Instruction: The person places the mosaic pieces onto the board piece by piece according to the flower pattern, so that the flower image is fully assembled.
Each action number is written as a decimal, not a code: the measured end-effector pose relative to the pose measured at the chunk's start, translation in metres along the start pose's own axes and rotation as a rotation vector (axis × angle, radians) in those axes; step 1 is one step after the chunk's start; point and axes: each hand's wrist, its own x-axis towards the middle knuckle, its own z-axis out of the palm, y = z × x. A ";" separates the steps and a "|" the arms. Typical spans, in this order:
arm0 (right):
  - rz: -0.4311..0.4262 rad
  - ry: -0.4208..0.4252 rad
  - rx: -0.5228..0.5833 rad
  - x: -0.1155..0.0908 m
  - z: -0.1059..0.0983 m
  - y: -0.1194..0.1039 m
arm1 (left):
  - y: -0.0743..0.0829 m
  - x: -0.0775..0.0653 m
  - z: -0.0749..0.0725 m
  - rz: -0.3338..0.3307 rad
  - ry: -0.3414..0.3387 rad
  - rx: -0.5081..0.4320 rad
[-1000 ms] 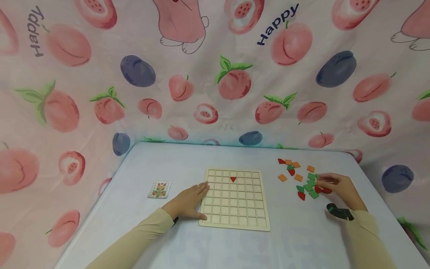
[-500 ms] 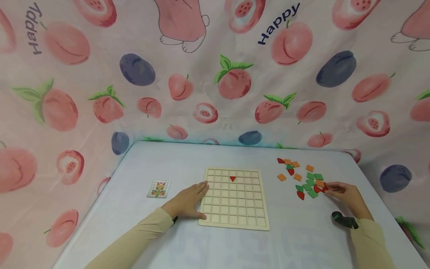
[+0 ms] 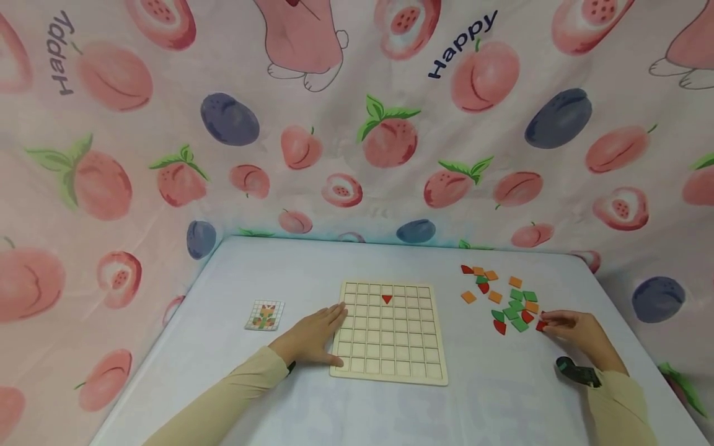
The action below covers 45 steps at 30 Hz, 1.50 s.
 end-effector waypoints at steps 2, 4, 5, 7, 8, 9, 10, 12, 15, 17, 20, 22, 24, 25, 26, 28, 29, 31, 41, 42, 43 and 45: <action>0.016 -0.004 0.005 -0.001 0.000 0.000 | 0.001 -0.001 0.000 0.000 0.004 -0.003; 0.037 -0.008 0.007 -0.002 -0.001 0.001 | 0.001 -0.001 0.000 0.001 0.006 -0.008; 0.040 -0.012 0.011 -0.002 0.000 0.002 | 0.001 -0.001 0.000 0.002 0.005 -0.009; 0.049 -0.024 0.015 -0.002 0.000 0.002 | 0.001 -0.001 0.000 0.002 0.003 0.000; 0.053 -0.027 0.014 -0.001 0.000 0.001 | 0.001 -0.001 0.001 0.004 0.004 0.005; 0.056 -0.032 0.017 -0.001 0.000 0.001 | 0.001 -0.001 0.001 0.004 0.004 0.014; 0.049 -0.035 0.014 -0.001 0.000 0.000 | 0.000 -0.001 0.001 0.005 0.006 0.023; 0.050 -0.036 0.004 -0.002 0.001 -0.002 | 0.000 -0.001 0.001 0.008 0.011 0.038; 0.028 -0.022 -0.032 -0.002 0.004 -0.004 | -0.001 0.000 0.001 0.010 0.013 0.043; 0.009 -0.002 -0.058 -0.001 0.007 -0.004 | -0.001 0.000 0.002 0.009 0.010 0.038; -0.016 0.028 -0.090 0.001 0.011 -0.003 | -0.001 0.000 0.002 0.007 0.006 0.031; -0.028 0.041 -0.097 0.002 0.012 -0.003 | -0.001 0.001 0.003 0.006 0.007 0.030; -0.034 0.040 -0.097 0.003 0.013 -0.003 | -0.002 0.001 0.003 0.005 0.006 0.033; -0.039 0.038 -0.098 0.003 0.013 -0.003 | -0.002 0.001 0.004 0.005 0.005 0.035; -0.045 0.036 -0.099 0.004 0.013 -0.003 | -0.002 0.001 0.004 0.004 0.004 0.036; -0.048 0.031 -0.111 0.005 0.013 -0.004 | -0.003 0.002 0.004 0.003 0.002 0.042; -0.056 0.030 -0.116 0.005 0.012 -0.004 | -0.003 0.002 0.004 0.002 0.001 0.041; -0.055 0.029 -0.127 0.006 0.012 -0.005 | -0.003 0.002 0.003 0.001 0.001 0.039; -0.082 0.009 -0.131 0.007 0.011 -0.007 | -0.002 0.001 0.001 0.001 -0.006 0.037; -0.085 0.012 -0.136 0.007 0.011 -0.008 | -0.002 0.001 0.001 0.002 -0.006 0.035; -0.088 0.008 -0.141 0.007 0.011 -0.008 | -0.002 0.001 0.001 0.002 -0.005 0.034; -0.095 -0.001 -0.153 0.007 0.011 -0.008 | -0.002 0.001 0.002 0.002 -0.004 0.024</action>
